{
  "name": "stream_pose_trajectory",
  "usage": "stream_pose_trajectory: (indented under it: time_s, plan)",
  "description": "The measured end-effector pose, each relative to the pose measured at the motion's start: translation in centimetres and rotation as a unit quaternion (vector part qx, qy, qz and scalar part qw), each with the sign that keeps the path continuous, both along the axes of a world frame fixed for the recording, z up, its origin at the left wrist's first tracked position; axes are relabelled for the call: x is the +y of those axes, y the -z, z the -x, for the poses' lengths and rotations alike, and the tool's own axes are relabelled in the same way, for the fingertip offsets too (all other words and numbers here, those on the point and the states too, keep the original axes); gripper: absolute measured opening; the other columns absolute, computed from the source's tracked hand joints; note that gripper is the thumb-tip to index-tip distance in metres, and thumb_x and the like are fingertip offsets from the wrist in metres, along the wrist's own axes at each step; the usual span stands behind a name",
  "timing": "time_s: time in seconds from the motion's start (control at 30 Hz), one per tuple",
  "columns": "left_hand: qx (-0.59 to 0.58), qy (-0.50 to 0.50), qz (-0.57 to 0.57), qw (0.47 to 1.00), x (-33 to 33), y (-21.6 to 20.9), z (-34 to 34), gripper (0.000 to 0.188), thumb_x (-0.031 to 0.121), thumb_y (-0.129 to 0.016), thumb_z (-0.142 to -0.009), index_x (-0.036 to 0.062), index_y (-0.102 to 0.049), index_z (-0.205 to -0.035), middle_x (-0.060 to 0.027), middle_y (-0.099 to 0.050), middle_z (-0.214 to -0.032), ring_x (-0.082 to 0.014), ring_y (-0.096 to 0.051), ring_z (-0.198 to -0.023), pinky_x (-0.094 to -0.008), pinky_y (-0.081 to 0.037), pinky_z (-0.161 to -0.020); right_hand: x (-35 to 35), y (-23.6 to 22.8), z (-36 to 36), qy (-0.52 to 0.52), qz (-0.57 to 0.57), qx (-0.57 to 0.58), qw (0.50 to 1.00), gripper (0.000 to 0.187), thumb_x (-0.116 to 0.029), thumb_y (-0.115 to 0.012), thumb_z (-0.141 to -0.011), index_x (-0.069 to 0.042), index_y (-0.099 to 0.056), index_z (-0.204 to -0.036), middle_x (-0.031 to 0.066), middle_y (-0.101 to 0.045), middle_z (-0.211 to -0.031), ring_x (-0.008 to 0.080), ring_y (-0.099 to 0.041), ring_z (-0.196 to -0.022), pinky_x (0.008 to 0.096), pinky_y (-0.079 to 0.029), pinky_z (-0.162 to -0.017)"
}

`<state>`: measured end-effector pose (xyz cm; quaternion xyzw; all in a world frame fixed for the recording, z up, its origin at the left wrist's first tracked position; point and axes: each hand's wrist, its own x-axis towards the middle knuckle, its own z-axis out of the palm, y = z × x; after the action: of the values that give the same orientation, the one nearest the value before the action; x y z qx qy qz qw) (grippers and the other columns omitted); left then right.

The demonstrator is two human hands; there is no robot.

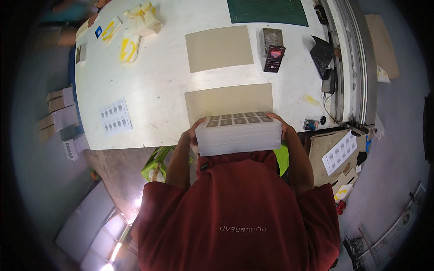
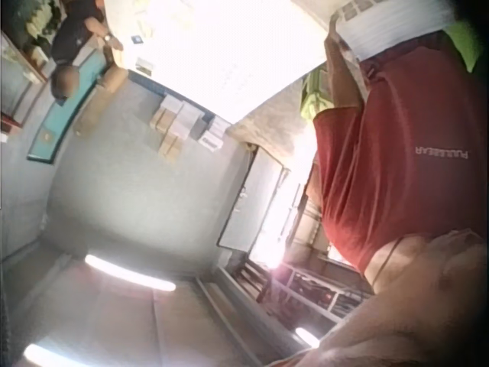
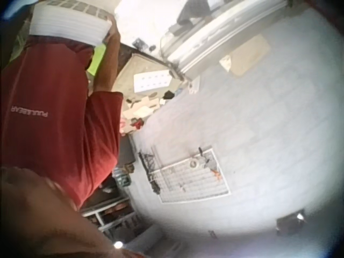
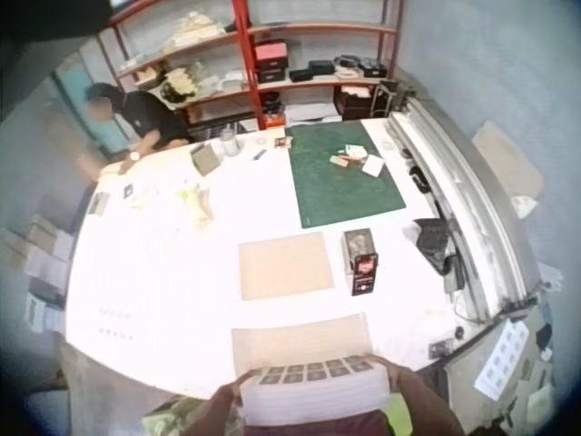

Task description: The person picks up sheets of stickers from a table, carries them to a blue pallet, stacks them, and then returns to the table to handle more sticker sheets. The person also briefly touches a cat on a stool.

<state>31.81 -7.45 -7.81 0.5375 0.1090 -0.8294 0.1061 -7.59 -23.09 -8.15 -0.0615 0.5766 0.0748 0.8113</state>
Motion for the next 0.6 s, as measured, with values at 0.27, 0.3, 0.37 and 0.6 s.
stream_pose_trajectory:
  time_s: [0.27, 0.3, 0.37, 0.6]
  plan:
    - [-0.172, -0.058, 0.179, 0.967, 1.4, 0.2, 2.2, 0.071, 0.07, -0.054, -0.077, 0.0226, -0.055, -0.129, -0.0079, -0.059, -0.125, -0.0267, -0.059, -0.105, -0.0477, -0.047, -0.088, 0.3, 0.2, -0.2, 0.004, 0.037, -0.01, 0.999, 0.065, -0.062, -0.069, -0.069, -0.017, -0.064, -0.115, 0.0095, -0.062, -0.111, 0.0258, -0.058, -0.097, 0.0428, -0.048, -0.082]
    - [-0.19, -0.071, 0.215, 0.955, 1.5, 0.2, 2.4, 0.066, 0.067, -0.055, -0.079, 0.0227, -0.057, -0.127, -0.0071, -0.061, -0.12, -0.0248, -0.06, -0.102, -0.0454, -0.049, -0.086, 0.5, 0.8, 0.1, 0.008, 0.04, -0.017, 0.999, 0.065, -0.062, -0.068, -0.069, -0.016, -0.063, -0.115, 0.0097, -0.062, -0.108, 0.0258, -0.058, -0.097, 0.0432, -0.048, -0.081]
    - [-0.16, -0.096, 0.227, 0.956, 2.0, 1.5, 2.2, 0.057, 0.062, -0.055, -0.083, 0.0213, -0.06, -0.123, -0.0058, -0.065, -0.113, -0.022, -0.063, -0.097, -0.0413, -0.051, -0.083, 0.6, 1.4, 0.4, 0.022, 0.057, -0.024, 0.998, 0.064, -0.061, -0.068, -0.07, -0.015, -0.062, -0.114, 0.0095, -0.062, -0.105, 0.0252, -0.058, -0.096, 0.0431, -0.048, -0.08]
    - [-0.048, -0.256, 0.241, 0.935, 3.6, -1.4, 3.4, 0.049, 0.048, -0.05, -0.093, 0.0093, -0.059, -0.122, -0.0084, -0.068, -0.105, -0.0191, -0.065, -0.093, -0.0347, -0.054, -0.078, 2.0, -3.8, -0.6, 0.068, 0.139, -0.1, 0.983, 0.05, -0.048, -0.059, -0.087, -0.009, -0.057, -0.119, 0.01, -0.062, -0.111, 0.0222, -0.063, -0.096, 0.0392, -0.053, -0.081]
